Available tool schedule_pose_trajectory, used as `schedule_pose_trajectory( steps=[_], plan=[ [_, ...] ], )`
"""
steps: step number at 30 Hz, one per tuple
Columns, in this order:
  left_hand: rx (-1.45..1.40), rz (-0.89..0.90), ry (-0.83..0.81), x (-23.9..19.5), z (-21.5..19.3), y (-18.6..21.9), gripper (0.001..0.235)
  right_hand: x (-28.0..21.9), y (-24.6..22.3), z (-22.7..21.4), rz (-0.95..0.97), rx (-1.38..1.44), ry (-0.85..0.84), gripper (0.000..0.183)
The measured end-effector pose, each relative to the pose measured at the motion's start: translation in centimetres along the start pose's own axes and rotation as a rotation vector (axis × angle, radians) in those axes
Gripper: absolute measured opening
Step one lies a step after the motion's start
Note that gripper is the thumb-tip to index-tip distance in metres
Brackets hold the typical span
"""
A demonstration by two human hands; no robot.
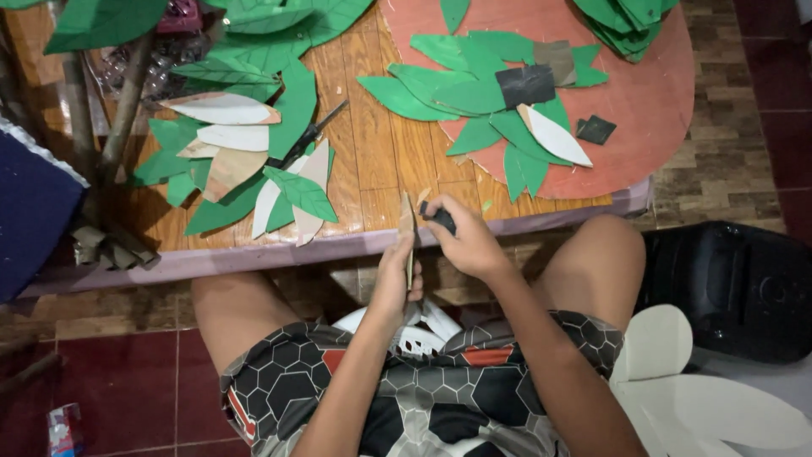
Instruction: Sanding the edges of metal leaf cutouts to remove burrs and smooth the profile.
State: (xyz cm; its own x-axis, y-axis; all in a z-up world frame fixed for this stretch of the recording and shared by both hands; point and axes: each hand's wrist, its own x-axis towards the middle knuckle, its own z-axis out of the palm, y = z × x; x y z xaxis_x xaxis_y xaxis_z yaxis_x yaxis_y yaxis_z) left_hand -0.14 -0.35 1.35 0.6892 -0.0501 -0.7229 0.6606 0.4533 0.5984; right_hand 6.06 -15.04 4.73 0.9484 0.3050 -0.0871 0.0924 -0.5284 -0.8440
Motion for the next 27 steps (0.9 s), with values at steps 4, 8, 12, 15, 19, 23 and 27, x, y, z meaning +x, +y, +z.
schedule_pose_trajectory(
  steps=[4,8,12,15,19,23,27],
  plan=[
    [-0.062,-0.026,-0.011,0.0,0.2,-0.1,0.052,-0.2,-0.4,0.6,-0.010,-0.063,-0.043,0.014],
    [-0.105,-0.051,0.012,0.7,0.1,-0.4,0.040,-0.3,-1.3,0.5,0.013,-0.077,-0.087,0.019],
    [-0.149,-0.057,0.056,0.7,-0.3,-0.2,0.031,-2.3,-3.5,0.5,-0.081,-0.246,-0.147,0.028],
    [-0.228,-0.055,0.078,0.2,-0.7,-0.1,0.026,-3.3,-1.4,1.0,-0.199,-0.288,-0.084,0.031],
    [-0.286,-0.085,0.069,0.5,-0.9,-0.3,0.029,-3.3,0.6,3.2,-0.554,-0.765,0.241,0.033],
    [-0.286,-0.072,0.096,-0.7,-1.0,0.3,0.030,-2.4,-0.5,2.9,-0.649,-1.022,0.344,0.028],
    [-0.278,-0.047,0.126,-2.1,-0.5,1.7,0.032,-1.4,0.2,3.6,-0.658,-1.148,0.529,0.024]
  ],
)
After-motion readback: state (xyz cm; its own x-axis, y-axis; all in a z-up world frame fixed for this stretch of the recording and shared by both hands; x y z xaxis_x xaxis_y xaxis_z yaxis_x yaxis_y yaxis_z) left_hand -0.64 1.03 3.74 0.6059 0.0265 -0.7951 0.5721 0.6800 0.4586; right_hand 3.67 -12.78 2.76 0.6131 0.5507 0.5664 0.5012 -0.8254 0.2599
